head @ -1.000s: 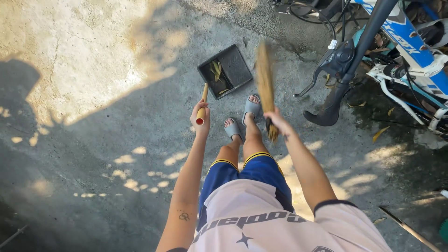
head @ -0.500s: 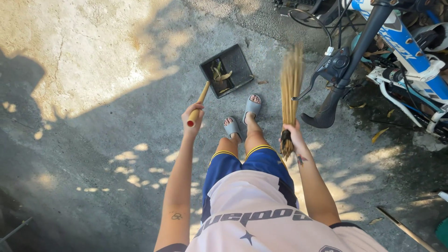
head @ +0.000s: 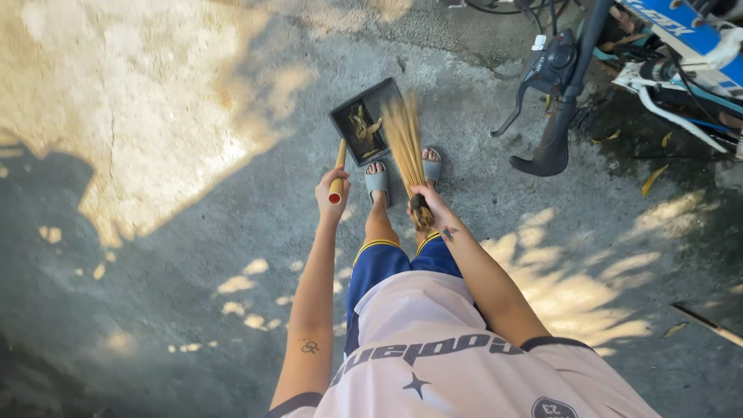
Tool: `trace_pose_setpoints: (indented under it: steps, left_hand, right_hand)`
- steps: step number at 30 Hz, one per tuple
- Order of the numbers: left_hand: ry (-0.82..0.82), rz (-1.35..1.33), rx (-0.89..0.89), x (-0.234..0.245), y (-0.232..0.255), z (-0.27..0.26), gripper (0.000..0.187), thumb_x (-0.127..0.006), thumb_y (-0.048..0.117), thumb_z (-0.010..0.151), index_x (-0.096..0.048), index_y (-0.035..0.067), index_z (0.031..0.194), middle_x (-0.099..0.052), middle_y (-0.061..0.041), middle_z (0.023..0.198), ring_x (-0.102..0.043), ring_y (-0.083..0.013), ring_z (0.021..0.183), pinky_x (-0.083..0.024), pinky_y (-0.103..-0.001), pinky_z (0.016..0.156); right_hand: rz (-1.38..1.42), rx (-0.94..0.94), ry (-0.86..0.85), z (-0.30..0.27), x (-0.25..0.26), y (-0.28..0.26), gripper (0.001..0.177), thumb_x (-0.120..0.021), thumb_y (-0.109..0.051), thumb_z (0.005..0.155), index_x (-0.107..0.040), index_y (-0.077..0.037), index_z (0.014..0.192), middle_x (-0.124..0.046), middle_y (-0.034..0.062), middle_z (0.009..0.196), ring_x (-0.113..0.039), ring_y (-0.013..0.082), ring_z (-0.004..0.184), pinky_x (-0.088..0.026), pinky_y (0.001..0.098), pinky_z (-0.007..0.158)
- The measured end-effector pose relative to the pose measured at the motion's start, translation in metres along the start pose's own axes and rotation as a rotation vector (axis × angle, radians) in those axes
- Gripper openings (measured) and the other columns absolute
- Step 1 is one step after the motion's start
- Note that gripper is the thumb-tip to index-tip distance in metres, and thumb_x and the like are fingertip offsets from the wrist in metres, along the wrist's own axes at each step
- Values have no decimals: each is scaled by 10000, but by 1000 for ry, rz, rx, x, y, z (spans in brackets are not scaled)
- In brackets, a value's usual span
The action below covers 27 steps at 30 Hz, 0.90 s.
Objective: Sweep dry leaves on a concrete floor into a dustpan and empty them into a trash bin.
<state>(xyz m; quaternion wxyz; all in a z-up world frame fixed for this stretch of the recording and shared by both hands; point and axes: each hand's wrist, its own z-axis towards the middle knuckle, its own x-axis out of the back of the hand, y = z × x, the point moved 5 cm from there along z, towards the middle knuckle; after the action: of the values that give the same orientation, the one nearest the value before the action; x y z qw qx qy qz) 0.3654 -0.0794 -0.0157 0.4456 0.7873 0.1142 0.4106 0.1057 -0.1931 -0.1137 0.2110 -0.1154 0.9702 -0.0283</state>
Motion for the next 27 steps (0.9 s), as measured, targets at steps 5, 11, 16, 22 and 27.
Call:
trace_pose_setpoints:
  steps: [5, 11, 16, 22, 27]
  left_hand:
    - [19, -10, 43, 19, -3, 4, 129, -707, 62, 829, -723, 82, 955, -763, -123, 1159, -746, -280, 1019, -556, -334, 889]
    - [189, -182, 50, 39, -21, 28, 99, -697, 23, 865, -712, 54, 958, -775, -134, 1138, -741, -233, 1057, -559, -332, 945]
    - [166, -294, 116, 56, -8, 46, 123, -640, 33, 934, -694, 20, 1043, -720, -128, 1246, -691, -229, 1135, -543, -330, 980]
    - [136, -256, 190, 14, 2, 89, 159, -651, 56, 955, -730, 32, 1091, -756, -124, 1192, -706, -167, 961, -576, -291, 835]
    - [139, -174, 186, -23, 13, 105, 196, -673, 64, 945, -745, 52, 1127, -774, -112, 1124, -716, -132, 919, -579, -271, 829]
  right_hand:
    - [-107, 139, -7, -40, -1, 0, 457, -608, -266, 917, -449, -198, 1340, -632, 126, 726, -640, 256, 516, -524, 378, 399]
    - [-51, 374, 303, 5, 14, -51, 588, -638, -146, 896, -327, -239, 1387, -609, 67, 856, -653, 206, 547, -567, 414, 415]
    - [-190, 591, 372, 75, 65, -118, 540, -647, -64, 877, -430, -121, 1368, -593, 71, 869, -609, 211, 586, -554, 400, 411]
    - [-575, 763, 444, 211, 117, -180, 811, -733, -69, 874, -336, -98, 1580, -656, 137, 1219, -668, 220, 1011, -572, 450, 874]
    - [-840, 301, 443, 136, 19, -132, 971, -722, -160, 873, -141, -119, 1649, -540, 188, 1424, -586, 316, 1204, -489, 484, 992]
